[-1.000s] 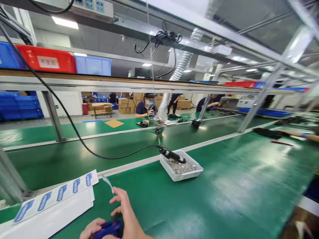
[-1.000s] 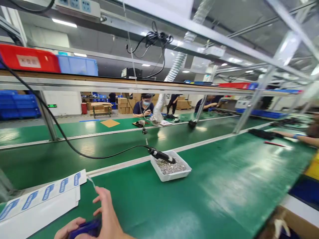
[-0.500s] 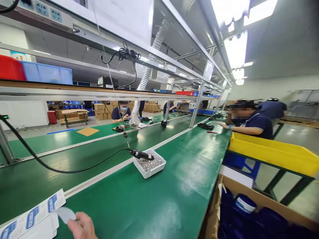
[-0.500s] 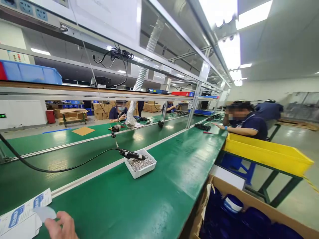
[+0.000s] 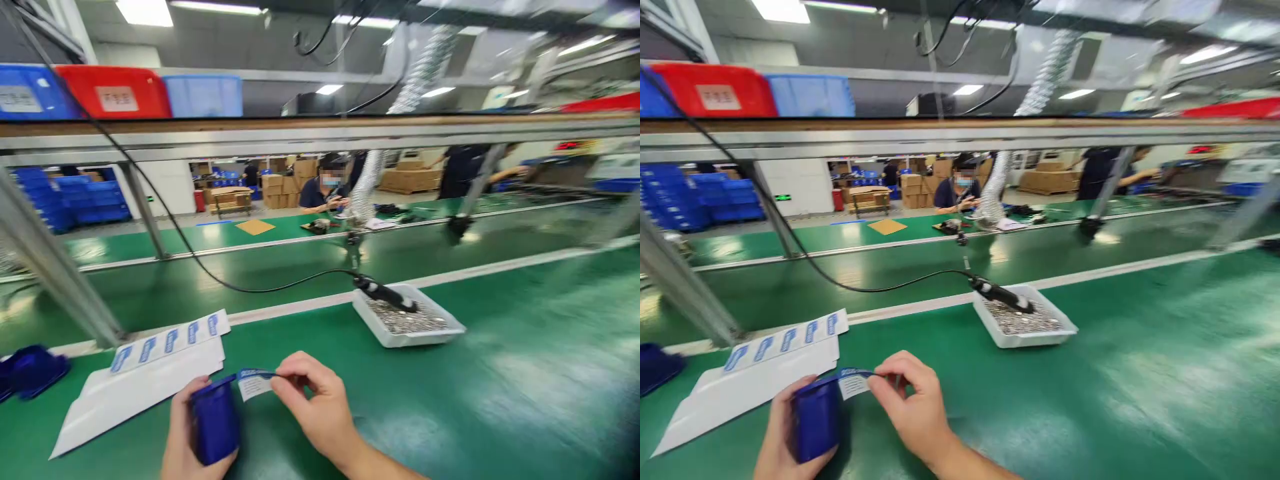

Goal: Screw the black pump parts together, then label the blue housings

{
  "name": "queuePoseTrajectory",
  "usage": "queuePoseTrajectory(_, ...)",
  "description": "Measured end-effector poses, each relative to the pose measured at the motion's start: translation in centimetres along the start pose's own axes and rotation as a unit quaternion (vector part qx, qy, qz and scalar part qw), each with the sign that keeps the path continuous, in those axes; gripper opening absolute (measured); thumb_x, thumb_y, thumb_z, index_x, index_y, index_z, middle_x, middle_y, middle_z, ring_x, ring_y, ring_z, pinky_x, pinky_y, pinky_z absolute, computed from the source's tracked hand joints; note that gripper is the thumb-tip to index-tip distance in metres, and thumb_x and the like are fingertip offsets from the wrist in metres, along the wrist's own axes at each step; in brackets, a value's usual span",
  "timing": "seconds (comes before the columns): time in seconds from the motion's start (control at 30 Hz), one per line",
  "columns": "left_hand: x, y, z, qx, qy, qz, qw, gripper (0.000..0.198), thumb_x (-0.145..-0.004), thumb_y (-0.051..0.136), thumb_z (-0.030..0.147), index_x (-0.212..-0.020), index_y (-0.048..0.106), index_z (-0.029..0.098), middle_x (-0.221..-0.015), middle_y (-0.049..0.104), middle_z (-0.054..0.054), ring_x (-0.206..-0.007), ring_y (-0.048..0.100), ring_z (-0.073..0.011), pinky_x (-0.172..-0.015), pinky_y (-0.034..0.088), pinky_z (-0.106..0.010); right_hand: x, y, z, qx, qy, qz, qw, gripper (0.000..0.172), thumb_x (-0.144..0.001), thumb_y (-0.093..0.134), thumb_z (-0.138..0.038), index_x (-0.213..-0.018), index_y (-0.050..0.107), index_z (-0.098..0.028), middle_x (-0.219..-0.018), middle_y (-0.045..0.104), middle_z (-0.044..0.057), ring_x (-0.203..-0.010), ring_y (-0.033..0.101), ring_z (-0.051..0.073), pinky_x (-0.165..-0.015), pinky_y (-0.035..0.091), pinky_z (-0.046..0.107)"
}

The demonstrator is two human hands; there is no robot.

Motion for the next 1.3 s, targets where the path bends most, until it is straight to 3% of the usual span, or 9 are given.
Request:
queuePoseTrajectory(0.17, 0.1, 0.3, -1.7, -0.010, -0.032, -0.099, 0.994, 0.085, -0.067, 0.079, 0.013, -0.141, 0.041, 0.029, -0.145, 0.058, -0.011, -0.141, 0.055, -0.0345, -0.114, 0.050, -0.041, 1.2, 2.0, 1.7, -0.117, 0.204, -0.040, 0.971, 0.051, -0.070, 0.090, -0.068, -0.075, 0.077, -0.019, -0.062, 0.066, 0.003, -0.054, 0.055, 0.015, -0.052, 0.049, 0.029)
queuePoseTrajectory(0.33, 0.4, 0.2, -2.4, 0.007, -0.031, -0.168, 0.985, 0.087, -0.073, 0.077, 0.008, -0.144, 0.034, 0.033, -0.151, 0.051, -0.010, -0.141, 0.055, -0.0310, -0.116, 0.049, -0.040, 2.4, 3.0, 2.6, -0.153, 0.291, -0.063, 0.942, 0.054, -0.062, 0.096, -0.066, -0.072, 0.074, -0.018, -0.059, 0.061, 0.000, -0.052, 0.050, 0.012, -0.052, 0.045, 0.027)
queuePoseTrajectory(0.6, 0.8, 0.5, -1.6, -0.029, -0.018, -0.158, 0.987, 0.084, -0.073, 0.080, 0.013, -0.143, 0.039, 0.030, -0.151, 0.042, -0.012, -0.144, 0.050, -0.0339, -0.123, 0.039, -0.049, 3.6, 3.1, 3.2, -0.169, 0.285, -0.093, 0.939, 0.041, -0.079, 0.091, -0.053, -0.075, 0.070, -0.018, -0.070, 0.060, -0.001, -0.064, 0.052, 0.012, -0.062, 0.047, 0.025)
queuePoseTrajectory(0.97, 0.9, 0.6, -1.0, -0.004, -0.039, -0.168, 0.985, 0.081, -0.077, 0.083, 0.017, -0.143, 0.038, 0.031, -0.148, 0.045, -0.011, -0.139, 0.053, -0.0324, -0.111, 0.051, -0.042, 4.4, 2.9, 4.4, -0.179, 0.321, -0.103, 0.924, 0.039, -0.074, 0.096, -0.047, -0.082, 0.071, -0.018, -0.076, 0.066, 0.002, -0.069, 0.060, 0.015, -0.066, 0.054, 0.028)
queuePoseTrajectory(1.3, 0.8, 0.7, -0.9, 0.010, -0.054, -0.190, 0.980, 0.084, -0.075, 0.080, 0.011, -0.142, 0.036, 0.038, -0.141, 0.049, -0.005, -0.133, 0.054, -0.0279, -0.105, 0.053, -0.039, 4.1, 3.2, 2.3, -0.152, 0.291, -0.065, 0.942, 0.033, -0.073, 0.097, -0.043, -0.074, 0.073, -0.020, -0.072, 0.062, 0.000, -0.063, 0.056, 0.012, -0.059, 0.049, 0.024)
Point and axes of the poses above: each hand's wrist, its own x-axis away from the middle knuckle, its own y-axis out of the palm, z = x × y, the point moved 4 cm from there along -x, towards the middle knuckle
